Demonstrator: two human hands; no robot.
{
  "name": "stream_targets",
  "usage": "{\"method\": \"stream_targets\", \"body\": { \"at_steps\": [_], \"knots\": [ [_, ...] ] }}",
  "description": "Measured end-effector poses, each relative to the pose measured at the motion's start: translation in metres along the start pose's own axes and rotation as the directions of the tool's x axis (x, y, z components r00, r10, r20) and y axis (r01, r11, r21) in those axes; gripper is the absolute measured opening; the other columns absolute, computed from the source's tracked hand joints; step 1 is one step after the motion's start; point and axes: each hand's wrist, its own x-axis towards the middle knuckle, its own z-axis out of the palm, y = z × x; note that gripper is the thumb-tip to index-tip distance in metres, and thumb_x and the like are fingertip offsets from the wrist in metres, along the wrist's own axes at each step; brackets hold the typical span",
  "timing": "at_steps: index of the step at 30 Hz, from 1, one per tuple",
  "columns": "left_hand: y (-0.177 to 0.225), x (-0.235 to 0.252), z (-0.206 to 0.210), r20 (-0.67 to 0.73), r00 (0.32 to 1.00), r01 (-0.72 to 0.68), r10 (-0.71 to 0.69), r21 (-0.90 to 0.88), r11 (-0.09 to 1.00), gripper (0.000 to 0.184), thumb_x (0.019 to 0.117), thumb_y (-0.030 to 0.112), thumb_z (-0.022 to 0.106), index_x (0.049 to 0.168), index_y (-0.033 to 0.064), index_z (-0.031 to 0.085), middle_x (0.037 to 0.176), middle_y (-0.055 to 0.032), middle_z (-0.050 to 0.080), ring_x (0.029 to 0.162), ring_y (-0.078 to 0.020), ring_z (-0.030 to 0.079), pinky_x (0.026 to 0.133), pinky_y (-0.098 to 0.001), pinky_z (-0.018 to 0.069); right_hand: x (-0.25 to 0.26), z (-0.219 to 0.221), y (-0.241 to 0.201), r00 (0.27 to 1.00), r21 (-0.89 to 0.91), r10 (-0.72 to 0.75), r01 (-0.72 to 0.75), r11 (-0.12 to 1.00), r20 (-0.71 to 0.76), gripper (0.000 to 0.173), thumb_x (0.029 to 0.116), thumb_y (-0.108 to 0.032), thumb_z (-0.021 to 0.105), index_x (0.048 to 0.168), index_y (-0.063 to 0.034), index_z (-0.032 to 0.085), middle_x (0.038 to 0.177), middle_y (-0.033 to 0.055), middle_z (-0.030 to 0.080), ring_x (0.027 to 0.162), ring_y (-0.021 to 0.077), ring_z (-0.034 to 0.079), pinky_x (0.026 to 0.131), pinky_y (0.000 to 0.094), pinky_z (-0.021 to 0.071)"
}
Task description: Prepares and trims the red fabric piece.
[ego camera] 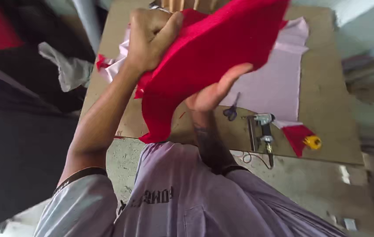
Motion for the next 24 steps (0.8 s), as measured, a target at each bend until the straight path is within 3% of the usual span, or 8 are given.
{"method": "stream_targets", "body": {
  "at_steps": [6, 9, 13, 15, 17, 18, 21, 24],
  "knots": [
    [-0.009, -0.004, 0.088, -0.061, 0.967, 0.206, -0.246, -0.377, 0.903, 0.042, 0.1015, 0.008, 0.052, 0.06, 0.0174, 0.051, 0.058, 0.0124, 0.052, 0.054, 0.0034, 0.047, 0.055, -0.0193, 0.0413, 0.026, -0.033, -0.004, 0.914, -0.085, 0.056, -0.098, 0.992, -0.401, 0.079, 0.0994, -0.076, 0.022, 0.154, -0.02, 0.035, 0.149, 0.0067, 0.051, 0.14, 0.0225, 0.048, 0.114, 0.0575, 0.043],
    [-0.004, -0.003, 0.138, -0.029, 0.933, 0.301, -0.358, -0.479, 0.825, 0.044, 0.1007, 0.004, 0.05, 0.059, 0.0178, 0.051, 0.056, 0.014, 0.051, 0.052, 0.0044, 0.047, 0.054, -0.0186, 0.0415, 0.02, -0.05, -0.032, 0.81, -0.132, 0.241, -0.362, 0.923, -0.535, 0.075, 0.0977, -0.078, 0.011, 0.146, -0.034, 0.047, 0.134, -0.0071, 0.063, 0.121, 0.0102, 0.062, 0.097, 0.0413, 0.0572],
    [0.004, -0.013, 0.213, 0.037, 0.894, 0.409, -0.446, -0.474, 0.78, 0.045, 0.1022, 0.011, 0.053, 0.058, 0.0154, 0.047, 0.055, 0.0073, 0.05, 0.05, -0.0025, 0.047, 0.05, -0.0241, 0.0418, 0.01, -0.105, -0.033, 0.798, -0.217, 0.262, -0.434, 0.874, -0.542, 0.063, 0.107, -0.063, 0.015, 0.133, -0.023, 0.057, 0.11, -0.0036, 0.069, 0.095, 0.0051, 0.067, 0.078, 0.029, 0.0594],
    [-0.004, -0.029, 0.254, 0.072, 0.881, 0.462, -0.468, -0.348, 0.816, 0.047, 0.1041, 0.016, 0.055, 0.057, 0.0117, 0.049, 0.055, 0.0022, 0.051, 0.05, -0.0076, 0.05, 0.048, -0.0285, 0.0414, -0.003, -0.137, -0.036, 0.813, -0.288, 0.235, -0.436, 0.853, -0.533, 0.051, 0.1117, -0.051, 0.021, 0.136, -0.0234, 0.056, 0.115, -0.0058, 0.067, 0.098, 0.0009, 0.064, 0.079, 0.022, 0.0563],
    [-0.028, -0.041, 0.286, 0.104, 0.848, 0.528, -0.52, -0.261, 0.808, 0.049, 0.1044, 0.018, 0.054, 0.057, 0.0116, 0.048, 0.052, 0.001, 0.049, 0.047, -0.0097, 0.047, 0.046, -0.0305, 0.0387, 0.0, -0.166, -0.032, 0.772, -0.225, 0.209, -0.414, 0.882, -0.601, 0.048, 0.1125, -0.047, 0.025, 0.145, -0.0229, 0.051, 0.129, -0.0028, 0.064, 0.114, 0.0052, 0.061, 0.094, 0.0274, 0.0538],
    [-0.039, -0.052, 0.301, 0.127, 0.824, 0.566, -0.552, -0.236, 0.79, 0.049, 0.104, 0.018, 0.054, 0.056, 0.0119, 0.047, 0.052, 0.0009, 0.048, 0.046, -0.0101, 0.046, 0.046, -0.031, 0.0378, 0.006, -0.181, -0.024, 0.719, -0.174, 0.181, -0.39, 0.904, -0.671, 0.047, 0.1122, -0.046, 0.023, 0.141, -0.0197, 0.05, 0.126, -0.0012, 0.062, 0.115, 0.0065, 0.059, 0.096, 0.0294, 0.053],
    [-0.076, -0.077, 0.343, 0.184, 0.784, 0.62, -0.592, -0.187, 0.762, 0.049, 0.1045, 0.018, 0.054, 0.057, 0.011, 0.049, 0.052, 0.0002, 0.049, 0.047, -0.0107, 0.047, 0.047, -0.0313, 0.0397, -0.008, -0.224, -0.027, 0.659, -0.167, 0.24, -0.492, 0.855, -0.713, 0.058, 0.1103, -0.055, 0.024, 0.155, -0.0241, 0.043, 0.15, -0.0008, 0.054, 0.135, 0.0148, 0.053, 0.111, 0.0435, 0.047],
    [-0.111, -0.114, 0.377, 0.227, 0.732, 0.67, -0.642, -0.069, 0.739, 0.048, 0.1047, 0.023, 0.055, 0.058, 0.0112, 0.052, 0.054, 0.001, 0.052, 0.049, -0.01, 0.051, 0.049, -0.0321, 0.0431, -0.032, -0.263, -0.037, 0.667, -0.139, 0.364, -0.575, 0.806, -0.65, 0.068, 0.1081, -0.061, 0.016, 0.155, -0.0208, 0.044, 0.149, 0.0002, 0.056, 0.133, 0.0167, 0.056, 0.109, 0.044, 0.0501]
  ]
}}
